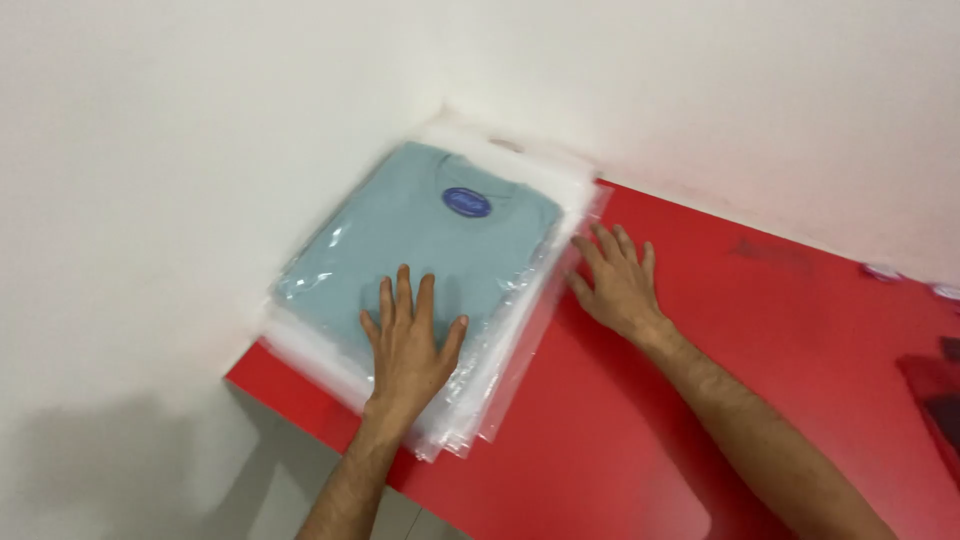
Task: Folding a black t-shirt and placing it into a clear plastic bag for packaging.
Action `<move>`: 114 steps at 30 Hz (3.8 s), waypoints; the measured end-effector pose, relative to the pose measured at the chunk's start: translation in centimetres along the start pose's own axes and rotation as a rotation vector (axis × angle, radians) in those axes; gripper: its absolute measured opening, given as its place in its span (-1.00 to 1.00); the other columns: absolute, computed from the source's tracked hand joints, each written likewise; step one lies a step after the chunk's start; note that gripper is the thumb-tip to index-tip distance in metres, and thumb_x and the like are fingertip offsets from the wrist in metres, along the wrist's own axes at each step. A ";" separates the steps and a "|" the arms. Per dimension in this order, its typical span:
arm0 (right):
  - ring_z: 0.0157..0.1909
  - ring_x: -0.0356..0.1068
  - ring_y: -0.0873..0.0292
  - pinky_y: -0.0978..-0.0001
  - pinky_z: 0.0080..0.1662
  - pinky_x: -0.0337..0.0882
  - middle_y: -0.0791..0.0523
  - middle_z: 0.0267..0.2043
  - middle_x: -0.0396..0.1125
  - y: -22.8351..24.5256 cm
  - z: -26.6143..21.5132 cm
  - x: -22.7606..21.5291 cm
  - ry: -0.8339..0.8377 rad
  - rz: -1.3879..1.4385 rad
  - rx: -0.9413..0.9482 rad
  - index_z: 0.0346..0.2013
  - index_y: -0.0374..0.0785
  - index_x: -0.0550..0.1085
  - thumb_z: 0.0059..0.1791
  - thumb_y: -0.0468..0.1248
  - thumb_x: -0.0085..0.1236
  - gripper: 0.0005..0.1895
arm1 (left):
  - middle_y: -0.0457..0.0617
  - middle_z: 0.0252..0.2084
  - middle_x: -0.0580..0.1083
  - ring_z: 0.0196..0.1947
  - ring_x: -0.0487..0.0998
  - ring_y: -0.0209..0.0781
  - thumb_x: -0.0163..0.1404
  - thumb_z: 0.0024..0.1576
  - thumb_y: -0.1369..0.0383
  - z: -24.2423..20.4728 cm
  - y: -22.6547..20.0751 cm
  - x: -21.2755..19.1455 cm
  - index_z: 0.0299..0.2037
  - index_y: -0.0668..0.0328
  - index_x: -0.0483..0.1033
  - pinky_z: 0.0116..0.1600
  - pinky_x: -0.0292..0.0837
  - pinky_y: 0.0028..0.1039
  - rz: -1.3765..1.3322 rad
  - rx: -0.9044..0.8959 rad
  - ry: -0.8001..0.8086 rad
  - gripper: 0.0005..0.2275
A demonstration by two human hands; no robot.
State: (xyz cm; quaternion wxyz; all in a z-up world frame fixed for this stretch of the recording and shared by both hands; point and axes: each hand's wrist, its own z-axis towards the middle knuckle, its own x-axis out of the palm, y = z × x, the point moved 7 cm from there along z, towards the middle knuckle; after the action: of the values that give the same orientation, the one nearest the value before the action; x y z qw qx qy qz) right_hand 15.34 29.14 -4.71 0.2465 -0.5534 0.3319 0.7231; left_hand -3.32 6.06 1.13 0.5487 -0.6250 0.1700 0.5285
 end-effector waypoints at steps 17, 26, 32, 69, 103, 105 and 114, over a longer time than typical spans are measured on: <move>0.31 0.31 -0.11 -0.11 0.13 0.40 0.05 0.25 0.29 -35.1 -37.2 -11.4 -0.141 -0.299 0.759 0.29 0.04 0.40 0.03 -0.01 0.17 -0.47 | 0.15 0.15 0.49 0.21 0.50 0.16 -0.03 0.23 0.08 -6.1 -30.2 26.1 0.28 0.14 0.43 0.18 0.42 0.04 0.027 0.824 0.573 -0.53; 0.08 0.48 -0.09 -0.13 -0.08 0.58 0.01 -0.01 0.43 -34.8 -44.7 -15.7 0.074 -0.163 0.995 0.14 -0.06 0.50 -0.03 -0.03 0.27 -0.53 | 0.13 -0.12 0.61 -0.09 0.67 0.13 -0.01 0.19 0.22 -14.1 -44.9 35.4 0.07 0.19 0.57 -0.05 0.58 -0.06 -0.342 0.906 0.825 -0.68; -0.17 0.56 -0.01 0.03 -0.27 0.61 0.09 -0.31 0.46 -37.2 -44.6 -14.3 0.009 -0.211 0.934 -0.20 -0.13 0.61 0.03 -0.19 0.15 -0.85 | 0.08 -0.21 0.63 -0.12 0.67 0.09 -0.02 0.18 0.25 -17.1 -48.4 40.8 0.00 0.17 0.61 -0.03 0.59 -0.12 -0.447 0.762 0.935 -0.72; -0.37 0.57 -0.11 0.02 -0.34 0.63 -0.22 -0.38 0.45 -34.4 -36.9 -12.4 -0.272 0.922 0.958 -0.10 -0.50 0.41 0.10 -0.30 -0.04 -0.74 | 0.21 -0.09 0.51 -0.09 0.62 0.02 0.01 0.22 0.43 -25.9 -38.3 46.5 0.15 0.33 0.44 -0.06 0.63 -0.07 -1.251 -0.334 1.406 -0.70; 0.06 0.52 -0.21 -0.10 -0.05 0.54 -0.07 -0.01 0.53 -44.7 -26.6 -11.3 0.245 0.114 0.850 -0.02 0.01 0.65 -0.19 -0.08 0.47 -0.55 | 0.26 0.06 0.62 0.13 0.58 0.34 0.03 0.19 0.19 13.5 -12.5 16.8 0.15 0.01 0.62 0.18 0.49 0.02 0.438 0.142 0.445 -0.65; -0.28 0.42 -0.12 0.19 -0.43 0.39 -0.19 -0.17 0.45 -43.1 -27.6 -13.7 0.181 0.417 0.811 -0.04 -0.32 0.61 -0.18 -0.28 0.39 -0.58 | 0.21 -0.09 0.66 -0.03 0.65 0.35 0.05 0.19 0.15 17.0 -13.2 17.0 0.06 -0.12 0.68 0.01 0.58 0.02 0.466 0.200 0.222 -0.71; 0.28 0.30 -0.26 -0.39 0.12 0.33 -0.03 0.33 0.23 -40.0 -28.2 -17.0 -0.176 -0.002 0.976 0.45 0.15 0.05 -0.03 0.09 0.27 -0.15 | 0.35 0.48 -0.04 0.20 0.38 0.56 0.06 0.21 0.26 7.7 -28.7 20.4 0.46 0.29 0.11 0.12 0.36 0.42 0.181 0.398 0.195 -0.37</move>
State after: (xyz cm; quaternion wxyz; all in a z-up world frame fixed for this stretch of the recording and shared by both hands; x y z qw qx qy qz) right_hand 66.78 34.42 -1.32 0.5046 -0.3109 0.6091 0.5270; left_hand 23.64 29.94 -0.34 0.5926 -0.5349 0.3781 0.4688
